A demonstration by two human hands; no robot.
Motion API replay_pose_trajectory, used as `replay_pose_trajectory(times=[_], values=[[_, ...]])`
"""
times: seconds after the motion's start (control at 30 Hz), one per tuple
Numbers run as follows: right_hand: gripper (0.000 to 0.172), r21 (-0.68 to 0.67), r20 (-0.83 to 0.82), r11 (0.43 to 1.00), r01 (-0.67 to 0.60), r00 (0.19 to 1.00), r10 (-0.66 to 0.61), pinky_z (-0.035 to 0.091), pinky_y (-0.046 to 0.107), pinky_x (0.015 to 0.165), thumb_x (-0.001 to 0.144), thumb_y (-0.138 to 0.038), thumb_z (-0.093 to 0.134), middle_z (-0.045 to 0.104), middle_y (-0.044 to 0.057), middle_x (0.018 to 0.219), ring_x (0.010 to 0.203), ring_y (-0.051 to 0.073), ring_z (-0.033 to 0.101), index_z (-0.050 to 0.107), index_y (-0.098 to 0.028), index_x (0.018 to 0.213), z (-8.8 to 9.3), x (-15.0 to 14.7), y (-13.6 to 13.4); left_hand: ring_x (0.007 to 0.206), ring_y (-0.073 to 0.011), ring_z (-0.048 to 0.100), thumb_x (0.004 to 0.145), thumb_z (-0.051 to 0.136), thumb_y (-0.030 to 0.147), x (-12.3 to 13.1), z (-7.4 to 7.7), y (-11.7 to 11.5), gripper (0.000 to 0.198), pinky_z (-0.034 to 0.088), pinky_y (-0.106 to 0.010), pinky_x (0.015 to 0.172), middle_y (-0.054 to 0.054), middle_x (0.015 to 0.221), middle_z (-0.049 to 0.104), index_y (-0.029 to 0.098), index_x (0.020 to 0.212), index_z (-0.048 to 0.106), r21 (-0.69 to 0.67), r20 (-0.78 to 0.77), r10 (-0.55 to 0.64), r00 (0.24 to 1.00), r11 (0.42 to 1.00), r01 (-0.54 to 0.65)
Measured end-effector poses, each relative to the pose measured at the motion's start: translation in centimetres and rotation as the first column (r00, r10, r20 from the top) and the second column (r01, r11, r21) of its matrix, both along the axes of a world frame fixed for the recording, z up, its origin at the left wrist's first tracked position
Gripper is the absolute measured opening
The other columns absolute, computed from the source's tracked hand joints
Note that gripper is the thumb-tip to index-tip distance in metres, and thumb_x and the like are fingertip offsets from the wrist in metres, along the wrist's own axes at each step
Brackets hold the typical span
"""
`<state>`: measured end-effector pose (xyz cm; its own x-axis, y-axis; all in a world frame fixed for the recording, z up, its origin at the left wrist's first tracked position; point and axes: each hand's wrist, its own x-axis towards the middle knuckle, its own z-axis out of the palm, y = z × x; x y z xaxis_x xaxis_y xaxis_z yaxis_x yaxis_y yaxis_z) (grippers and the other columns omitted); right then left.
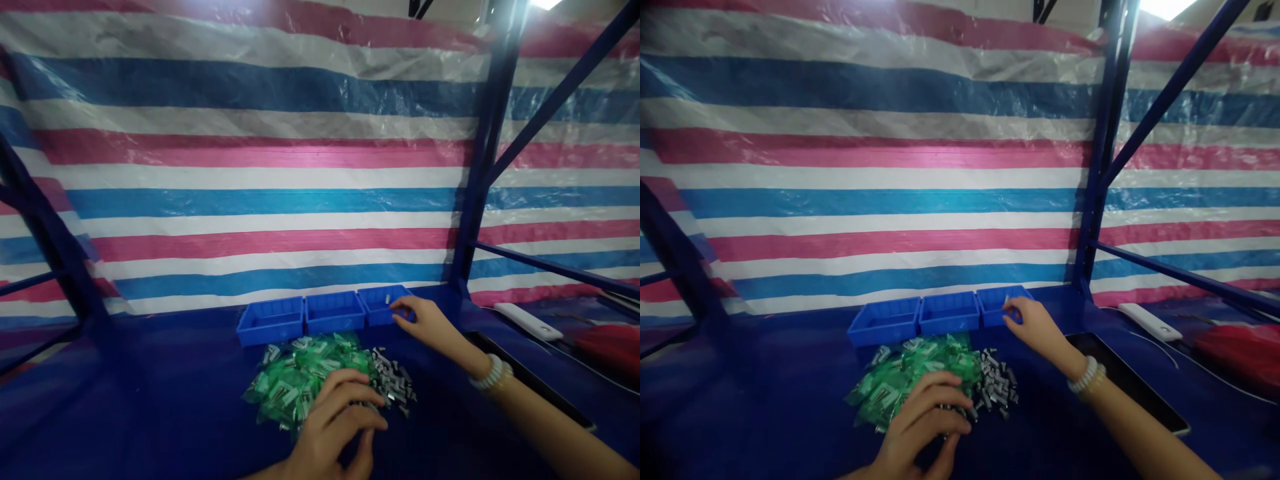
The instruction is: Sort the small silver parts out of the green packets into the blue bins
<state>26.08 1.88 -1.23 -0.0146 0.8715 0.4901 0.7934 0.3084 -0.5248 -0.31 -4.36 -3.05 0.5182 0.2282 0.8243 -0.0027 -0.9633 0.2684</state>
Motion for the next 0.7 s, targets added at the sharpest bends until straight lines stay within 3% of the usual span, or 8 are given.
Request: replay_pose_trajectory(times=[0.07,0.13,0.2,0.3,0.5,0.6,0.7], values=[[0.013,-0.082,0.049,0.995,-0.058,0.997,0.062,0.044,0.026,0.055,0.072,-0.022,0.062,0.068,0.003,0.064,0.057,0.017,0.060,0.071,-0.016,0.079,-0.9,-0.1,-2.4,0.089,-0.0198,0.062,0.071,0.050,-0.006,0.1,0.0,0.0,0.038,0.051,-0.041,0.087,-0.009,0.095,0.067,0.019,0.099,0.057,0.057,0.025,-0.030,0.999,0.998,0.029],[0.016,-0.223,0.124,0.969,-0.103,0.983,0.133,0.043,0.025,0.054,0.069,-0.022,0.064,0.068,0.004,0.068,0.060,0.017,0.060,0.072,-0.016,0.082,-1.9,-0.4,-4.3,0.088,-0.0196,0.062,0.070,0.049,-0.007,0.2,0.0,-0.1,0.037,0.052,-0.040,0.087,-0.010,0.094,0.067,0.018,0.098,0.057,0.066,0.038,-0.041,0.998,0.997,0.039],[0.018,-0.266,0.153,0.958,-0.107,0.977,0.151,0.043,0.025,0.057,0.070,-0.021,0.064,0.068,0.005,0.073,0.063,0.018,0.059,0.072,-0.015,0.084,-2.6,-0.6,-5.4,0.091,-0.0208,0.061,0.071,0.049,-0.006,0.2,0.1,-0.2,0.035,0.052,-0.040,0.085,-0.010,0.093,0.067,0.018,0.096,0.058,0.042,0.035,-0.037,0.999,0.999,0.035],[0.019,-0.235,0.138,0.967,-0.100,0.981,0.135,0.042,0.025,0.057,0.067,-0.018,0.063,0.066,0.005,0.076,0.065,0.017,0.058,0.072,-0.015,0.083,-3.3,-0.9,-5.3,0.095,-0.0221,0.059,0.073,0.049,-0.005,0.2,0.1,-0.4,0.033,0.052,-0.039,0.084,-0.010,0.094,0.067,0.018,0.094,0.060,-0.010,0.026,-0.024,0.999,1.000,0.024],[0.027,-0.256,-0.062,0.958,-0.132,0.991,0.120,0.043,0.024,0.054,0.062,-0.006,0.057,0.064,0.002,0.065,0.058,0.015,0.057,0.071,-0.013,0.085,-4.0,-0.5,-2.8,0.092,-0.0207,0.058,0.075,0.050,-0.004,0.0,0.6,-0.8,0.031,0.049,-0.036,0.083,-0.009,0.094,0.065,0.018,0.095,0.060,-0.065,0.060,-0.020,0.998,0.998,0.024],[0.025,-0.229,-0.132,0.953,-0.201,0.976,0.174,0.049,0.025,0.062,0.073,-0.014,0.057,0.068,0.005,0.077,0.069,0.016,0.062,0.071,-0.013,0.093,-2.5,-1.3,-2.7,0.084,-0.0182,0.060,0.081,0.051,0.003,-0.2,1.7,-0.5,0.022,0.049,-0.033,0.077,-0.006,0.088,0.064,0.019,0.094,0.060,-0.242,0.058,0.100,0.993,0.967,-0.084],[0.022,-0.127,-0.323,0.895,-0.427,0.871,0.370,0.053,0.029,0.073,0.082,-0.025,0.058,0.068,0.006,0.093,0.085,0.018,0.064,0.071,-0.018,0.098,0.3,-3.9,-3.5,0.068,-0.0145,0.059,0.085,0.055,0.019,-0.2,3.0,0.5,0.007,0.048,-0.026,0.063,-0.001,0.074,0.060,0.019,0.091,0.058,-0.564,0.053,0.238,0.970,0.808,-0.167]])
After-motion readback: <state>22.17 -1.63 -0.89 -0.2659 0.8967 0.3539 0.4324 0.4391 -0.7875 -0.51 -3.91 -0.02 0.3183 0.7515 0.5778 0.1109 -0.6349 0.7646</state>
